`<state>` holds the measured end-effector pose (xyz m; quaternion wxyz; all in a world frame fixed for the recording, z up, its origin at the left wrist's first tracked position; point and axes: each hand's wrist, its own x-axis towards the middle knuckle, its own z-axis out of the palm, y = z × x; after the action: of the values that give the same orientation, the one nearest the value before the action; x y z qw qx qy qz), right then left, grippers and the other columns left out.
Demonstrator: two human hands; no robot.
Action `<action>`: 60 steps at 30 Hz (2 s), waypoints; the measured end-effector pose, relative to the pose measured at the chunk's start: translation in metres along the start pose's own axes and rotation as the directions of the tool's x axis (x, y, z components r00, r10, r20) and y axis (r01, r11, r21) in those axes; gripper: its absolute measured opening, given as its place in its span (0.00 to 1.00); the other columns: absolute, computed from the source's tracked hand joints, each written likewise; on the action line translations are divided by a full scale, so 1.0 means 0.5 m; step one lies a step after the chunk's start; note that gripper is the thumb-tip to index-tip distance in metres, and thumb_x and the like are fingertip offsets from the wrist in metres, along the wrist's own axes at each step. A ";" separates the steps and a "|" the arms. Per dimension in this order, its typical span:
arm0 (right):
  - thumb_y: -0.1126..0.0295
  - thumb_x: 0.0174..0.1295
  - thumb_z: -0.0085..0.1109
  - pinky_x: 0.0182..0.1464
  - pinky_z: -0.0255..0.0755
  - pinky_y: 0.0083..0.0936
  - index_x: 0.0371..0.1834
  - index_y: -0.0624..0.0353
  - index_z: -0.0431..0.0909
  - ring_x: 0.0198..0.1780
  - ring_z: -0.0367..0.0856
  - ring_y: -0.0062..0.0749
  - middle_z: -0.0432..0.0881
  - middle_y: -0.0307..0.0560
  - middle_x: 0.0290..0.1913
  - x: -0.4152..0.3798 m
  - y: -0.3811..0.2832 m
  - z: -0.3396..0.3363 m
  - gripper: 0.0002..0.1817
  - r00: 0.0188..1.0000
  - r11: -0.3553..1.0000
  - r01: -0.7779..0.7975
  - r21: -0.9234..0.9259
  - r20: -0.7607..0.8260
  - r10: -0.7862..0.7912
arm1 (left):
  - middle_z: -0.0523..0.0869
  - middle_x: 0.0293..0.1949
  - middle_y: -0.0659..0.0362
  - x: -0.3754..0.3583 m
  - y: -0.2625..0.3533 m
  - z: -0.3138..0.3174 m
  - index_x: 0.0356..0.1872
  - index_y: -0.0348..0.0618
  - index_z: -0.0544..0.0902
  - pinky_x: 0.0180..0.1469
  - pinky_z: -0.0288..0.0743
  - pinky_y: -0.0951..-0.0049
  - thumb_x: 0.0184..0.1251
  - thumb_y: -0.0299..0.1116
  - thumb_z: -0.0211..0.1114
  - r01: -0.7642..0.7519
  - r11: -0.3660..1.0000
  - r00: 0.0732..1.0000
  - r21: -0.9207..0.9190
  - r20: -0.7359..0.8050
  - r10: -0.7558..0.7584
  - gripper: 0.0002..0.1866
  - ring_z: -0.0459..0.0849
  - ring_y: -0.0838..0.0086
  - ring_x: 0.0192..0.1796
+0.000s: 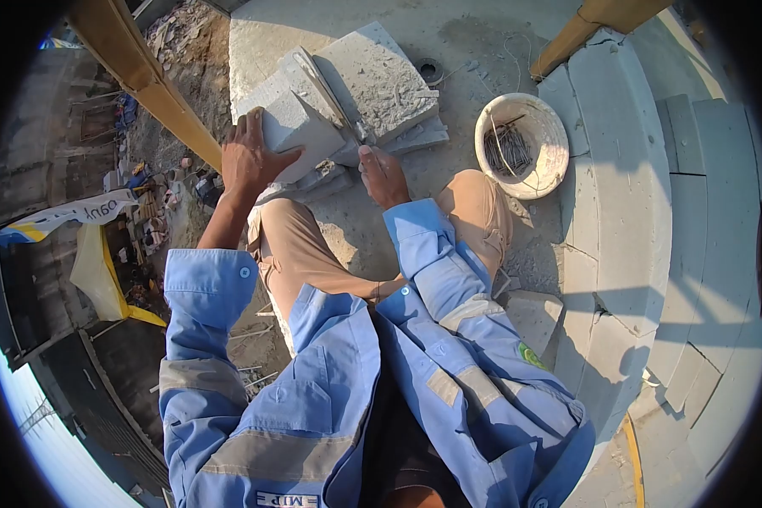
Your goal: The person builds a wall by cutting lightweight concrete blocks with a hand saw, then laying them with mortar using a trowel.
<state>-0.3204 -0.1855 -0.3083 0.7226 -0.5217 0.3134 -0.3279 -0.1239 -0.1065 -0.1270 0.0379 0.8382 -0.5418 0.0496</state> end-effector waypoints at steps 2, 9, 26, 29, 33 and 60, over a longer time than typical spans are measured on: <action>0.36 0.72 0.47 0.28 0.62 0.34 0.29 0.61 0.76 0.24 0.71 0.34 0.73 0.46 0.21 -0.005 -0.012 -0.007 0.34 0.998 0.997 -0.059 -0.047 0.022 0.060 | 0.82 0.55 0.45 -0.001 0.004 -0.004 0.65 0.36 0.71 0.61 0.74 0.52 0.43 0.58 0.81 0.008 1.000 1.000 0.002 0.000 -0.008 0.51 0.79 0.47 0.57; 0.38 0.72 0.52 0.20 0.55 0.23 0.25 0.55 0.70 0.17 0.62 0.19 0.64 0.33 0.18 -0.002 0.002 -0.015 0.31 0.982 0.981 -0.171 -0.094 0.066 0.178 | 0.82 0.56 0.45 0.001 0.003 -0.002 0.66 0.36 0.71 0.61 0.74 0.53 0.43 0.58 0.80 0.005 1.000 1.000 0.016 -0.012 -0.004 0.51 0.78 0.47 0.58; 0.40 0.75 0.47 0.18 0.56 0.23 0.26 0.56 0.71 0.16 0.64 0.18 0.65 0.34 0.17 -0.028 -0.059 0.015 0.30 0.998 0.991 -0.037 0.126 0.047 0.031 | 0.81 0.56 0.45 -0.001 0.008 -0.006 0.66 0.39 0.71 0.61 0.73 0.53 0.44 0.59 0.79 0.075 0.997 0.996 -0.010 0.038 -0.075 0.50 0.79 0.49 0.59; 0.41 0.76 0.46 0.19 0.56 0.22 0.26 0.56 0.71 0.17 0.64 0.18 0.65 0.34 0.18 -0.025 0.011 0.005 0.30 0.997 0.999 -0.050 0.006 0.066 0.049 | 0.80 0.55 0.46 -0.005 0.006 -0.008 0.65 0.40 0.72 0.61 0.73 0.52 0.44 0.59 0.79 0.092 0.996 0.996 -0.018 0.019 -0.092 0.49 0.79 0.50 0.59; 0.39 0.75 0.46 0.17 0.56 0.23 0.26 0.57 0.71 0.14 0.64 0.20 0.66 0.35 0.17 0.000 0.008 -0.007 0.31 0.942 0.948 -0.316 -0.023 0.108 0.317 | 0.80 0.56 0.48 -0.008 0.010 -0.010 0.68 0.41 0.70 0.60 0.73 0.54 0.43 0.59 0.80 0.103 0.994 0.993 -0.018 0.051 -0.102 0.52 0.81 0.51 0.58; 0.35 0.73 0.46 0.19 0.57 0.25 0.23 0.56 0.71 0.16 0.64 0.19 0.67 0.35 0.17 -0.024 -0.093 0.017 0.34 0.999 0.999 0.022 0.044 0.035 -0.023 | 0.82 0.54 0.45 0.002 0.001 0.002 0.65 0.37 0.72 0.59 0.75 0.53 0.43 0.57 0.81 -0.005 1.000 1.000 0.007 0.005 0.005 0.50 0.80 0.47 0.57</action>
<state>-0.3275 -0.1821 -0.2601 0.7356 -0.5151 0.2873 -0.3333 -0.1241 -0.1076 -0.1278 0.0334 0.8372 -0.5436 0.0497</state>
